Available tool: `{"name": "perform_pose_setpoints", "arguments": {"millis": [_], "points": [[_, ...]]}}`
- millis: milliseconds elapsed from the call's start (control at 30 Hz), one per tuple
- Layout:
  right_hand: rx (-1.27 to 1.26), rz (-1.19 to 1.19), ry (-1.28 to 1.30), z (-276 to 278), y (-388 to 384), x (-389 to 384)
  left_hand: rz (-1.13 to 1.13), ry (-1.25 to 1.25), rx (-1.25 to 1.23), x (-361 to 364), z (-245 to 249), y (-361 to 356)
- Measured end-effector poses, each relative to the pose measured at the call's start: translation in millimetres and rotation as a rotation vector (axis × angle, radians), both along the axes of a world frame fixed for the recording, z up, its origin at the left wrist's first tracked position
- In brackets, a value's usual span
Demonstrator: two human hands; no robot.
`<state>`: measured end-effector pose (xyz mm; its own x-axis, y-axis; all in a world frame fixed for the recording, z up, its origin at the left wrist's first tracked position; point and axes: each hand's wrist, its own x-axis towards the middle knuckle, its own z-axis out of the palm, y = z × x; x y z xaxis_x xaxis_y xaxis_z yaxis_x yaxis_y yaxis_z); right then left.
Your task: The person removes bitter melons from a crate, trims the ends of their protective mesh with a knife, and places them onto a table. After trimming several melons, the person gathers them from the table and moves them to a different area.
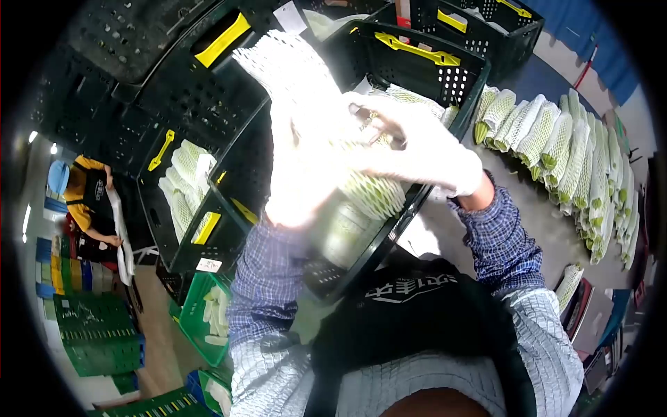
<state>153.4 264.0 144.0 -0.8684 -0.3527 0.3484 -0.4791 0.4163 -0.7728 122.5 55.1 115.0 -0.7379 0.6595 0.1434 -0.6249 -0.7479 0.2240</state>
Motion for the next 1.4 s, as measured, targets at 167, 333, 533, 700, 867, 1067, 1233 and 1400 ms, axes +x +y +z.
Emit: {"name": "perform_pose_setpoints", "arguments": {"millis": [167,333,533,700,867,1067,1233,1400], "points": [[-0.051,0.013,-0.164,16,-14,24,0.127,0.118,-0.347,20,6,0],[-0.282,-0.084,0.178,-19,24,63,0.449,0.601,-0.776,22,13,17],[-0.059,-0.723,-0.096,-94,125,162,0.164,0.669,-0.641,1,8,-6],[0.203,-1.350,-0.523,-166,204,279,0.152,0.744,-0.821,1,-4,-1],[0.747,-1.478,-0.778,-208,269,371,0.277,0.753,-1.178,4,-10,21],[1.017,-1.415,-0.955,-262,308,407,0.260,0.650,-1.301,-39,-13,15],[0.819,-1.353,-0.630,-237,310,360,0.262,0.679,-1.640,-87,-42,2],[0.826,-0.976,-0.271,-224,282,283,0.024,0.807,-1.926,-133,-146,-46]]}}
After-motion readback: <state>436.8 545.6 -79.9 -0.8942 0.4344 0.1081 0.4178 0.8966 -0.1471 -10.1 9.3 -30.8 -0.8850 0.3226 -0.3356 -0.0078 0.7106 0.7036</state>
